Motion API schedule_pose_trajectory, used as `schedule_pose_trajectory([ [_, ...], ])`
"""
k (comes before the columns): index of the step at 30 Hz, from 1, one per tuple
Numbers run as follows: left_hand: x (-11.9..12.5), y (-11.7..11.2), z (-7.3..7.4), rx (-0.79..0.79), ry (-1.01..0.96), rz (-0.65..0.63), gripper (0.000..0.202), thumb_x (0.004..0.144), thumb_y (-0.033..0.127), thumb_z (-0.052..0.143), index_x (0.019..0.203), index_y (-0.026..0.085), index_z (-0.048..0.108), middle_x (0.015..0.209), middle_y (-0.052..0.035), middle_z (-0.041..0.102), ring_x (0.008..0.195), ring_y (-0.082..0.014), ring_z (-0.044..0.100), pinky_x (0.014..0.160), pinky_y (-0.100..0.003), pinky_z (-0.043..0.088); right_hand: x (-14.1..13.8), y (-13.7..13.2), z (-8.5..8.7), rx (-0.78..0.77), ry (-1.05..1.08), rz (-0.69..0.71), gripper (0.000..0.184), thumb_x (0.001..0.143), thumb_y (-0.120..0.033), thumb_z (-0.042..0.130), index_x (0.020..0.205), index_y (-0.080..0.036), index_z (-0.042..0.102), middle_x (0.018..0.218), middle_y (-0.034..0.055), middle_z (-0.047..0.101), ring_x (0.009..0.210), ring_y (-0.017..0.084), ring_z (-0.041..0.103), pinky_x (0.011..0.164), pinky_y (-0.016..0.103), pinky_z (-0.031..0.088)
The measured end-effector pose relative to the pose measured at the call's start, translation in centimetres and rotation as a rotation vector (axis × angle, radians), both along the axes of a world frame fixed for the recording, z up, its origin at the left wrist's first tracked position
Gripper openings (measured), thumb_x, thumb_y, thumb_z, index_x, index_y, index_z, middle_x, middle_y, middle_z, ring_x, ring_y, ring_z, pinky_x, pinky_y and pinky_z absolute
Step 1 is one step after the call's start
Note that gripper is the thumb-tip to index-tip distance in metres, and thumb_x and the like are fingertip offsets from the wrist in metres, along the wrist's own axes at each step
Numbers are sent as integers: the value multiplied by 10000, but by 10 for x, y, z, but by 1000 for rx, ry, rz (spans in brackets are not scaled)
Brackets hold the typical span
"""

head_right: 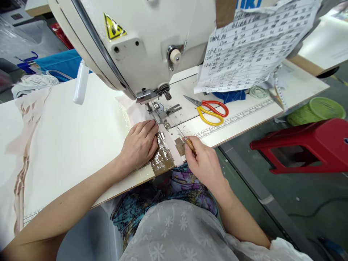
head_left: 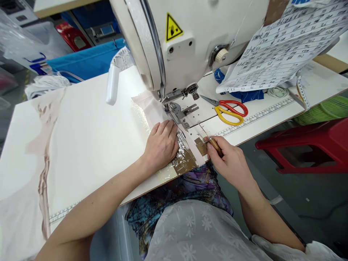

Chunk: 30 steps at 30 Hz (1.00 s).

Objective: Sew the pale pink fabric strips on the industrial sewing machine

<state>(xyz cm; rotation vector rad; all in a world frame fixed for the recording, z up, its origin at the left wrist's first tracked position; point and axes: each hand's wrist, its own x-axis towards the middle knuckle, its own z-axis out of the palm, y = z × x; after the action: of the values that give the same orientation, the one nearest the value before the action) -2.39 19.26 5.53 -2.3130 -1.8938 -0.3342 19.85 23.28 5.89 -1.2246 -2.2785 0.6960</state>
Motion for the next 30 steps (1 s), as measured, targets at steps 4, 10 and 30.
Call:
schedule_pose_trajectory([
  [4, -1, 0, -1, 5, 7, -3, 421, 973, 221, 359, 1316, 59, 540, 1360, -208, 570, 1299, -315, 499, 1090, -478, 414, 0, -1, 1, 14, 8, 4, 208, 970, -306, 434, 1010, -195, 606, 619, -6, 632, 480, 154, 557, 496, 254, 384],
  [10, -3, 3, -1, 0, -4, 12, 426, 974, 220, 360, 1318, 48, 545, 1356, -207, 575, 1297, -317, 501, 1096, -472, 411, -2, -2, 0, 24, 44, -33, 234, 978, -323, 446, 1048, -188, 625, 616, -18, 591, 440, 130, 484, 462, 250, 350],
  [30, -19, 16, 1, -21, -23, 50, 378, 934, 178, 382, 1236, 47, 566, 1262, -188, 596, 1123, -294, 549, 953, -418, 485, -62, 5, -9, 428, 74, 292, 258, 996, -203, 429, 1084, -147, 665, 829, 56, 691, 615, 139, 599, 503, 232, 403],
])
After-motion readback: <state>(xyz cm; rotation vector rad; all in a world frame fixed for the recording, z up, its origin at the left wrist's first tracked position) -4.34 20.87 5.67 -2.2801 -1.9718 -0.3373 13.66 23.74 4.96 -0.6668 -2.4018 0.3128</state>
